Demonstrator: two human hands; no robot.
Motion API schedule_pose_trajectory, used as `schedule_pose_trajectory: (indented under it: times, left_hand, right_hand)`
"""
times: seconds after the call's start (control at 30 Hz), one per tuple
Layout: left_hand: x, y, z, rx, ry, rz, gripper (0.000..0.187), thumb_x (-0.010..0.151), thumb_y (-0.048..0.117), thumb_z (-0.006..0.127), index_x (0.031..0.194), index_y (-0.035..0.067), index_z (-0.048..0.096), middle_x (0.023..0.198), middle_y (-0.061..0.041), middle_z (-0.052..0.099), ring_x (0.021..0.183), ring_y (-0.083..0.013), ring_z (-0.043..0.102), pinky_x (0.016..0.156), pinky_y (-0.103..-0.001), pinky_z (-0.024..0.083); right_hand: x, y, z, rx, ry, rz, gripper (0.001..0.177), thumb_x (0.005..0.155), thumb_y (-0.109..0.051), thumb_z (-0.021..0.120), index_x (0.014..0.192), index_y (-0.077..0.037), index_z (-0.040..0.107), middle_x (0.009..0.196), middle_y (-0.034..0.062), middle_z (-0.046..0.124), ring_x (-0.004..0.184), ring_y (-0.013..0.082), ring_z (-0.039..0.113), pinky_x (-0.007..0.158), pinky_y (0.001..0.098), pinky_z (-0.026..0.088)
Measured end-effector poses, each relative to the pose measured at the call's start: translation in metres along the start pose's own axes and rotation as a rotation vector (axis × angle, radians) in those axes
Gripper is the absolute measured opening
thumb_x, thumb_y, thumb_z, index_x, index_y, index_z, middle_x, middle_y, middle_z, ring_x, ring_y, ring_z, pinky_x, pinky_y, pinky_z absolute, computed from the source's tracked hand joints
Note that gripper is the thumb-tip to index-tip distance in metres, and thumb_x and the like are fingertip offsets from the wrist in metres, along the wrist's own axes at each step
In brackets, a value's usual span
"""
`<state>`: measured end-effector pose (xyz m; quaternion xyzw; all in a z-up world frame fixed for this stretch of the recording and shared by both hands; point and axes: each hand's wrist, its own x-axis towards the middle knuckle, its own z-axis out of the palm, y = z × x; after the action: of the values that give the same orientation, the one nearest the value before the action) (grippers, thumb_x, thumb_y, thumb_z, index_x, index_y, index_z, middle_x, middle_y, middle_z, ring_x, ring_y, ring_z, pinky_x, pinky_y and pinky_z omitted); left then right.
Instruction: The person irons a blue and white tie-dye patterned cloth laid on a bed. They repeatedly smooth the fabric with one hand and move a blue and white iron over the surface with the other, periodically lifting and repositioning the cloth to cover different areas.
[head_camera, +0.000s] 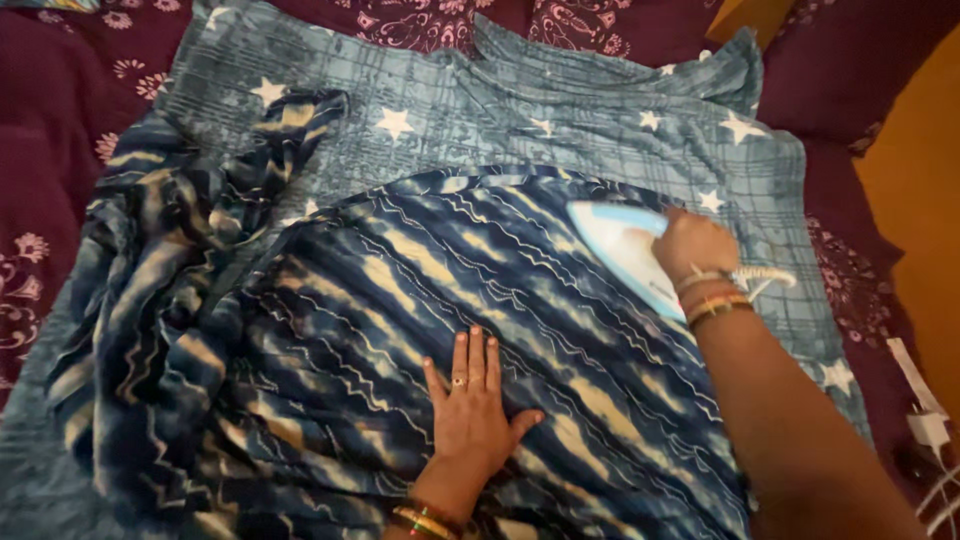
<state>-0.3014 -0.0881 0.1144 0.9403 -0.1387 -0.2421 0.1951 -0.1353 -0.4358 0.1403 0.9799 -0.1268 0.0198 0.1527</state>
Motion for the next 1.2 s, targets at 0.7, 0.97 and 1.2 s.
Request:
schedule_pose_trajectory:
  times: [0.7, 0.97, 1.2]
  left_hand:
    - [0.000, -0.003, 0.006, 0.102, 0.094, 0.037, 0.113, 0.084, 0.079, 0.051, 0.160, 0.005, 0.012, 0.170, -0.015, 0.002, 0.156, -0.0300, -0.004, 0.117, -0.071, -0.001]
    - [0.000, -0.001, 0.004, 0.111, 0.059, 0.011, 0.113, 0.082, 0.079, 0.052, 0.159, 0.006, 0.013, 0.173, -0.014, 0.003, 0.154, -0.0286, -0.004, 0.116, -0.070, -0.002]
    - [0.005, -0.002, 0.003, 0.111, 0.095, 0.026, 0.114, 0.081, 0.078, 0.053, 0.162, 0.008, 0.015, 0.172, -0.014, 0.007, 0.157, -0.0310, -0.002, 0.113, -0.073, 0.000]
  right_hand:
    - [-0.170, 0.081, -0.044, -0.073, -0.395, 0.119, 0.037, 0.093, -0.037, 0.061, 0.127, -0.026, 0.071, 0.102, 0.0198, 0.079, 0.096, 0.0383, 0.077, 0.089, 0.0501, 0.061]
    - [-0.078, 0.092, 0.007, -0.054, -0.093, 0.142, 0.040, 0.089, -0.036, 0.069, 0.125, -0.020, 0.072, 0.101, 0.0226, 0.077, 0.093, 0.0416, 0.075, 0.080, 0.0527, 0.060]
    - [0.037, 0.075, 0.019, -0.051, -0.050, 0.325, 0.063, 0.089, -0.064, 0.069, 0.116, -0.007, 0.073, 0.109, 0.0240, 0.074, 0.101, 0.0421, 0.072, 0.084, 0.0504, 0.058]
